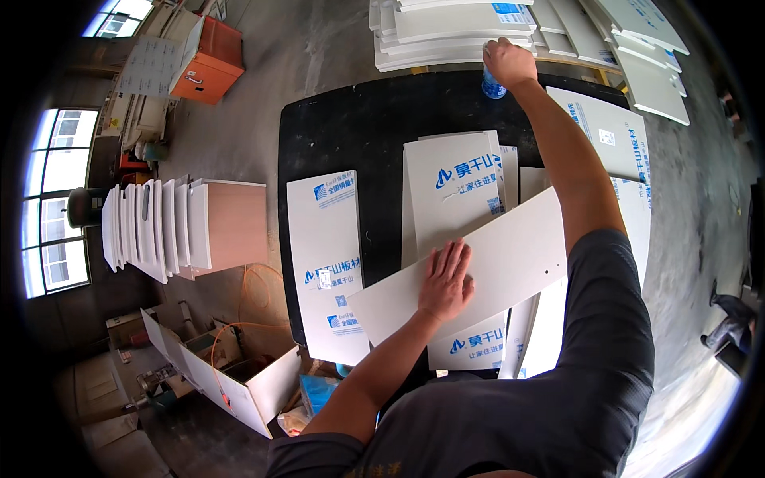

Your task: The person wipes white boards with a cloth, scrapes the edges with a small metal tool, and stacks them on a table.

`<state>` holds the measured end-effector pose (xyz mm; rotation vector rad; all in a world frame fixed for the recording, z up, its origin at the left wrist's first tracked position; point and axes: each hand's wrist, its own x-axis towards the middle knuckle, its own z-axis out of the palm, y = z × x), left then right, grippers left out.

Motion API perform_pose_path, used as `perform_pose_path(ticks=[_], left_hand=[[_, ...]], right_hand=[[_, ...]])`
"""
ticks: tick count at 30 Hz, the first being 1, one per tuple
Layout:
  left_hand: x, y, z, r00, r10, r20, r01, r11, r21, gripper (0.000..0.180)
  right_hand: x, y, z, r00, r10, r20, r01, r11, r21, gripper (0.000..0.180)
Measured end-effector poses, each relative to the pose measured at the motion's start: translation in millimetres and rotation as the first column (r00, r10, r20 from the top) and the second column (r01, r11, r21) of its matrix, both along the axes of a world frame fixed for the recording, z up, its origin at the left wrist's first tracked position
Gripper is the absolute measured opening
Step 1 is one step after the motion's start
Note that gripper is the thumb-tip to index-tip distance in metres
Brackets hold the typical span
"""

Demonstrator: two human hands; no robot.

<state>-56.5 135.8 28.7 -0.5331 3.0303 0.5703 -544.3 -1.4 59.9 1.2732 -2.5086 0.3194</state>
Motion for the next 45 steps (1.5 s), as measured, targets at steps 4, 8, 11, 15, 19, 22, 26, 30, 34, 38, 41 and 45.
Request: perform_pose_path(ticks=[4,8,11,15,19,22,26,30,34,38,41,45], left_hand=[[-2,1,-2,1.0,0.0,-0.013,0.0,0.999,0.041,0.074],[7,-1,-7,0.998,0.025,-0.052,-0.022,0.998,0.052,0.075],[4,-2,-4,0.999,0.012,-0.043,-0.011,0.999,0.031,0.074],[-6,-5,-5,0.999,-0.001,-0.043,0.003,0.999,0.041,0.073],[2,-1,-8,1.0,-0.005,0.013,0.005,1.0,0.007,0.074],[2,-1,-6,1.0,-0.011,0.005,0.011,1.0,0.001,0.073],[5,0,-9,1.0,0.01,-0.005,-0.01,1.0,0.023,0.073],[1,-2,-7,0.999,-0.001,-0.036,0.002,0.999,0.041,0.075],[0,0,-7,1.0,-0.012,-0.014,0.012,0.999,0.036,0.076],[8,-2,-11,0.999,0.019,-0.037,-0.018,0.999,0.038,0.08],[5,1,-11,0.998,0.011,-0.07,-0.007,0.998,0.062,0.085],[6,0,-13,0.995,0.02,-0.097,-0.012,0.997,0.082,0.088]], right_hand=[[-5,0,42,0.989,0.061,-0.132,-0.043,0.99,0.136,0.03],[16,23,175,0.98,-0.016,-0.198,-0.031,0.972,-0.233,0.029],[24,27,116,0.964,-0.002,-0.264,-0.025,0.995,-0.098,0.029],[11,27,50,0.984,-0.015,-0.179,0.028,0.997,0.069,0.026],[12,28,14,0.977,-0.026,-0.213,0.055,0.99,0.131,0.025],[7,23,9,0.99,-0.042,-0.133,0.066,0.981,0.183,0.027],[24,16,32,0.997,-0.069,-0.024,0.073,0.952,0.296,0.032],[18,22,37,0.993,-0.109,-0.038,0.116,0.95,0.29,0.036],[10,44,64,0.986,-0.091,-0.14,0.095,0.995,0.021,0.038],[102,103,93,0.983,0.164,-0.082,-0.18,0.948,-0.261,0.037],[179,189,30,0.963,0.246,0.111,-0.228,0.962,-0.148,0.022],[313,227,-24,0.906,0.254,0.337,-0.269,0.963,-0.004,0.043]])
